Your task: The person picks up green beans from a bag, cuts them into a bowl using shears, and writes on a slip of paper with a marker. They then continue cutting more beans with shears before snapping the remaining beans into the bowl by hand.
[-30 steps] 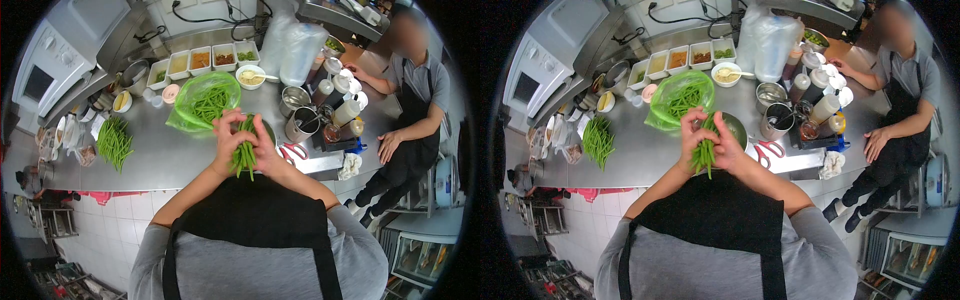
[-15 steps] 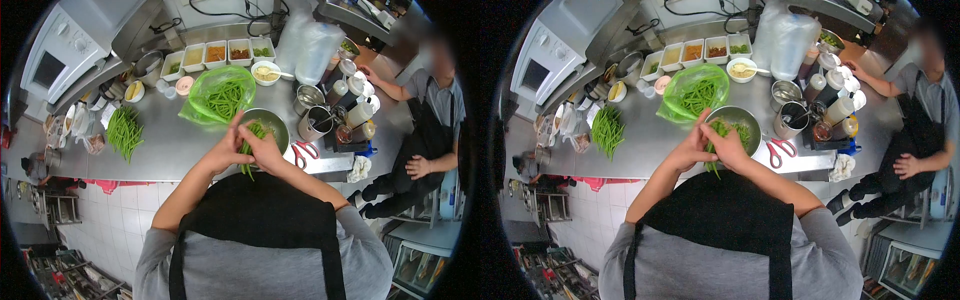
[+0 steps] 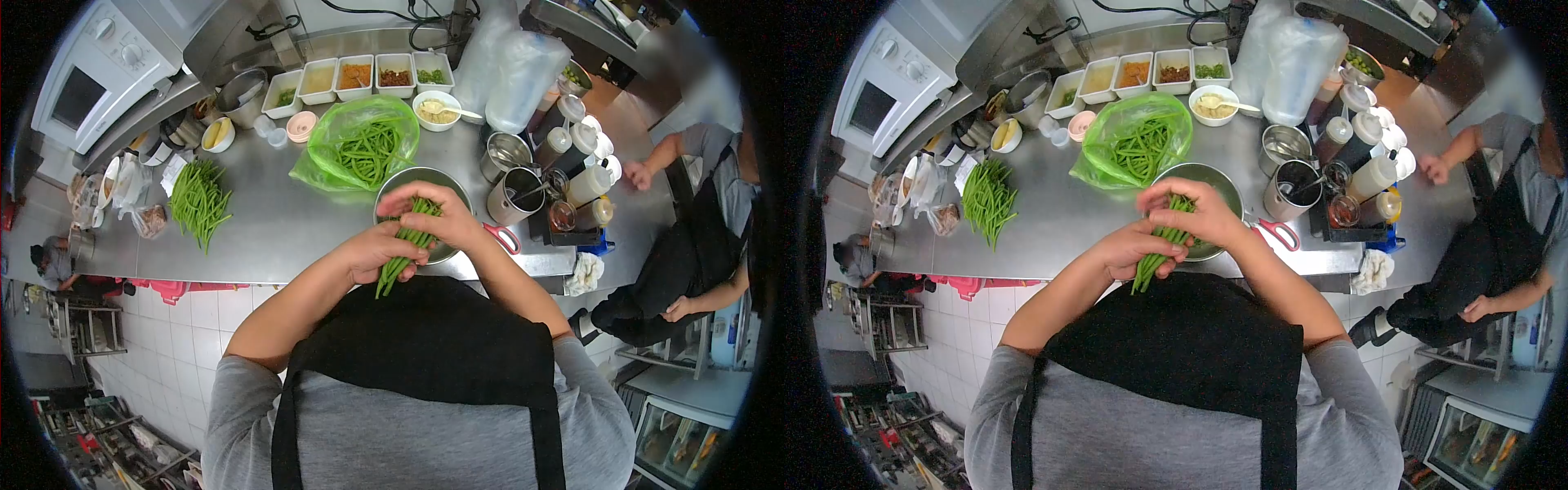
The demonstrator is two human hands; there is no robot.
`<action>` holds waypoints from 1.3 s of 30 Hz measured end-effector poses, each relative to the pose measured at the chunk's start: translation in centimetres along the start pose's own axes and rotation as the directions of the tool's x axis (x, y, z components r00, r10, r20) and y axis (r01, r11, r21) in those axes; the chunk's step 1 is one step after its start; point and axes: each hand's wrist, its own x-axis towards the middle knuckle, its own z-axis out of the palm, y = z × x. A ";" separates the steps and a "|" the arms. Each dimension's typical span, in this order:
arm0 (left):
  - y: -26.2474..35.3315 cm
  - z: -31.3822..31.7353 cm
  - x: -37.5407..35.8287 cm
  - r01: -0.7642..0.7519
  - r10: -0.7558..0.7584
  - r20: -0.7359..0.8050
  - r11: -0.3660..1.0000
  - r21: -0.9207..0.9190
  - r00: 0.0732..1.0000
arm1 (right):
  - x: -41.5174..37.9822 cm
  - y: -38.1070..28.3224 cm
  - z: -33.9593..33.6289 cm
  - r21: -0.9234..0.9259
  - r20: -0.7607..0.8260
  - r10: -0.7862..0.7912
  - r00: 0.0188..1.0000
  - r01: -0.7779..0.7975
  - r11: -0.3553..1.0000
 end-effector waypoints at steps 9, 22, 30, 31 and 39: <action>-1.8 -0.4 0.3 -0.069 0.069 0.003 0.997 -0.021 0.998 | -1.6 -1.1 -1.0 -0.120 -0.034 0.000 0.999 -0.004 0.993; -4.5 0.5 -1.4 -0.198 0.176 -0.202 0.976 -0.095 0.963 | -4.3 -2.6 0.5 -0.458 -0.324 -0.156 0.933 -0.010 0.889; -11.2 5.0 -6.5 -0.271 0.373 -0.579 0.927 0.259 0.725 | -3.8 -1.1 7.1 -0.484 0.100 -0.210 0.973 0.232 0.844; -11.6 5.4 -7.5 -0.267 0.373 -0.604 0.927 0.261 0.704 | -3.9 -1.0 8.0 -0.497 0.126 -0.244 0.962 0.274 0.824; -18.1 6.7 -16.1 -0.267 0.313 -0.698 0.947 0.179 0.644 | -5.8 -1.2 18.0 -0.473 0.208 -0.291 0.934 0.356 0.806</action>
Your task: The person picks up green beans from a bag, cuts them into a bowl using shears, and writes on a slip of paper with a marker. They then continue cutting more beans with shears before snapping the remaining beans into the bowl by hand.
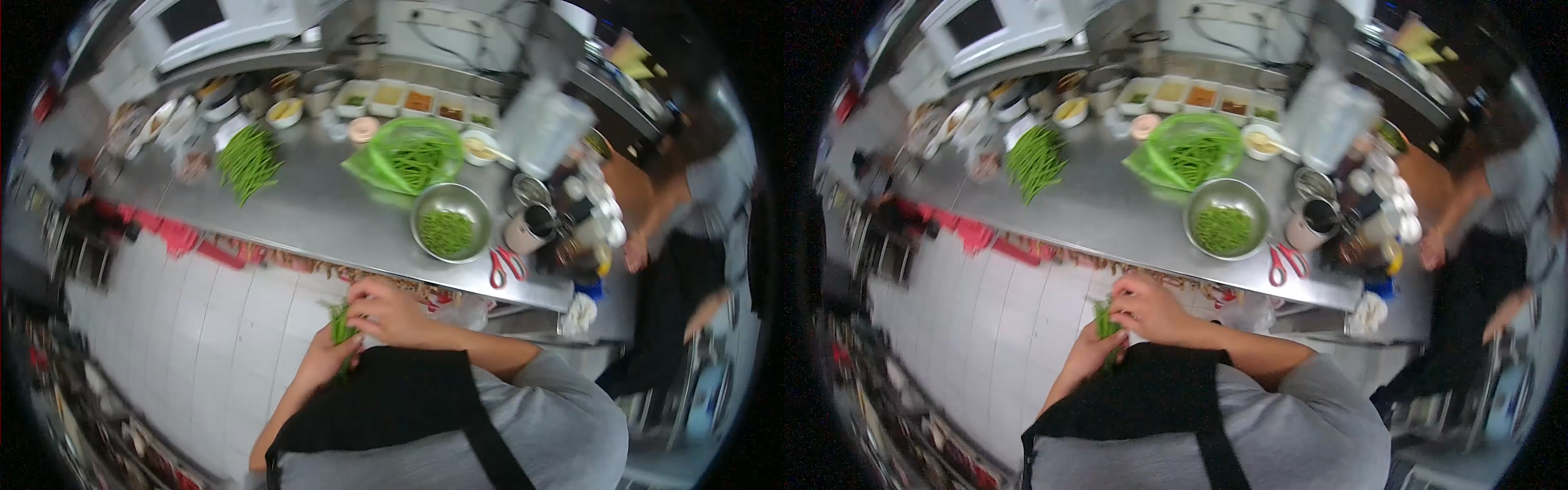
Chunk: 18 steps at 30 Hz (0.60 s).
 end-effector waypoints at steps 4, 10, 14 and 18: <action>-2.2 -4.5 -5.8 0.016 -0.018 -0.045 0.999 -0.034 0.999 | 0.2 -4.5 6.6 0.136 -0.027 0.086 0.996 -0.082 0.987; -4.8 -11.1 -11.3 0.053 -0.054 -0.015 0.995 -0.089 0.998 | 1.3 -9.5 13.5 0.114 -0.191 0.135 0.972 -0.115 0.987; -5.1 -14.2 -12.3 0.063 -0.054 0.070 0.990 -0.129 0.996 | 4.0 -9.9 13.5 0.243 -0.452 0.194 0.871 -0.089 0.966; -5.6 -19.2 -11.4 0.035 -0.024 0.036 0.934 -0.356 0.999 | 6.9 -10.0 11.5 0.571 -0.405 0.348 0.846 -0.063 0.818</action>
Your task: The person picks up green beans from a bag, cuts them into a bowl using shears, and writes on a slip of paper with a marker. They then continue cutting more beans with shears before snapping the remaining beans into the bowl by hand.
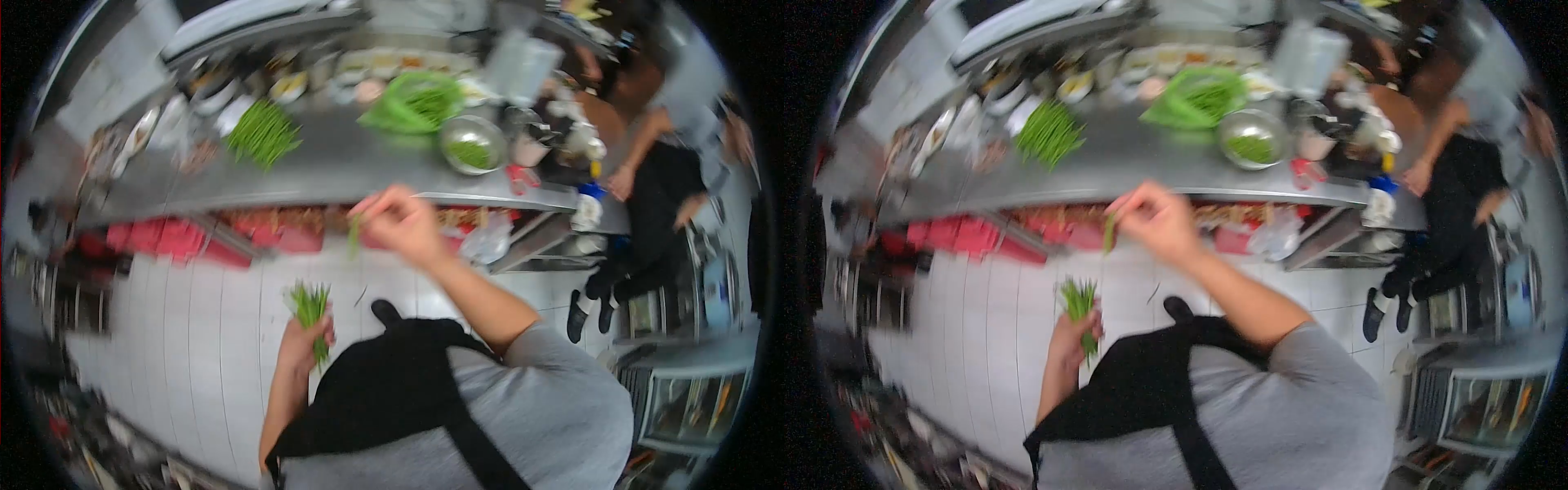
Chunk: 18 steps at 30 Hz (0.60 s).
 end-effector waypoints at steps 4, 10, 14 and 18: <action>5.1 -2.6 0.7 -0.117 0.118 0.001 0.984 -0.131 0.993 | 2.1 0.7 2.6 0.090 0.116 0.191 0.975 -0.202 0.975; 10.6 -6.3 1.6 -0.184 0.175 -0.066 0.964 -0.193 0.982 | 6.1 7.9 11.4 -0.093 0.313 0.093 0.945 -0.067 0.993; 13.0 -12.5 1.0 -0.309 0.258 -0.251 0.933 -0.187 0.933 | 9.2 13.0 19.5 0.013 0.471 0.119 0.874 -0.142 0.990; 14.5 -19.8 -0.5 -0.431 0.344 -0.363 0.882 -0.191 0.866 | 11.4 16.3 27.3 0.023 0.639 0.093 0.764 -0.140 0.990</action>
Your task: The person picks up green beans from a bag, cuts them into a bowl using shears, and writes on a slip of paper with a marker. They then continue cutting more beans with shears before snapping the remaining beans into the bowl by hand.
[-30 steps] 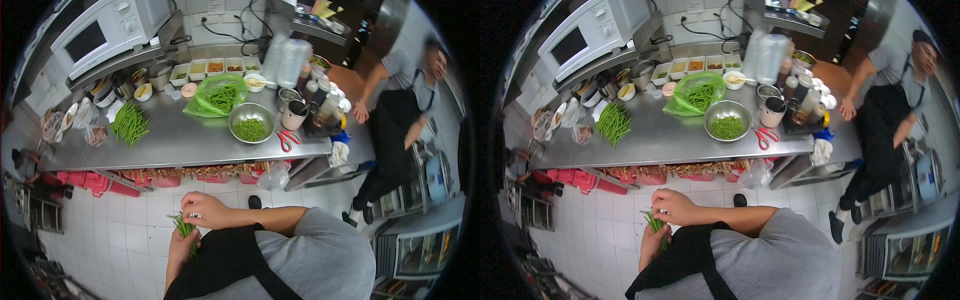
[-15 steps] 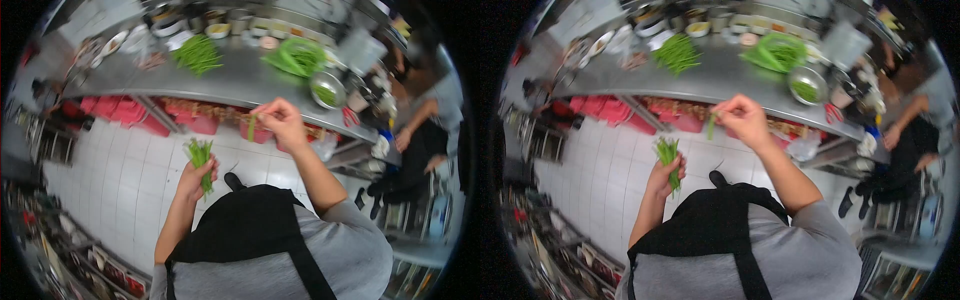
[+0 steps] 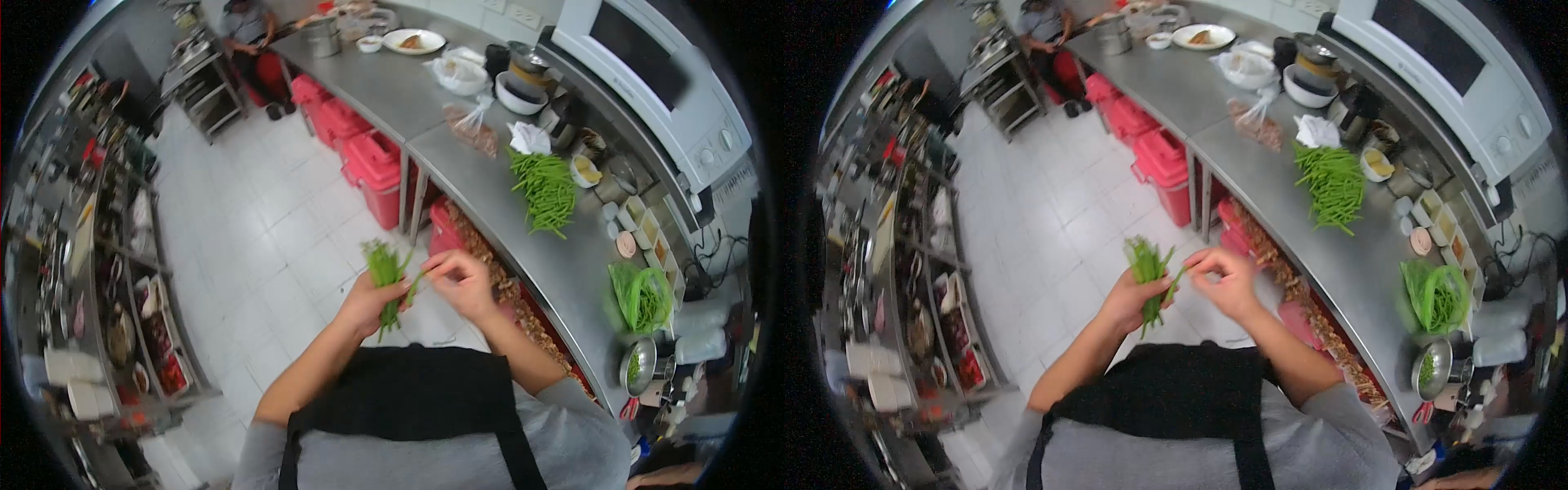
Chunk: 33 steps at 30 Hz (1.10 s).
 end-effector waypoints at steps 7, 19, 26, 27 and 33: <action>5.2 -7.2 3.0 0.158 -0.154 -0.035 0.977 0.143 0.987 | 4.6 3.7 6.4 -0.312 -0.016 -0.144 0.989 0.132 0.941; 4.1 2.5 12.2 -0.080 -0.491 0.443 0.598 0.797 0.750 | -2.6 1.5 0.5 -0.590 -0.327 -0.121 0.937 -0.102 0.801; -3.1 17.7 16.7 -0.187 -0.593 0.574 0.586 0.788 0.565 | -10.9 -1.9 -11.1 -0.627 -0.556 -0.113 0.823 -0.326 0.707; -4.5 19.6 17.4 -0.201 -0.583 0.607 0.611 0.766 0.540 | -11.8 -1.6 -12.6 -0.502 -0.667 -0.126 0.734 -0.318 0.805; -9.9 28.2 19.7 -0.277 -0.493 0.611 0.591 0.758 0.619 | -16.5 -1.4 -23.8 0.404 -0.900 0.346 0.263 0.210 0.891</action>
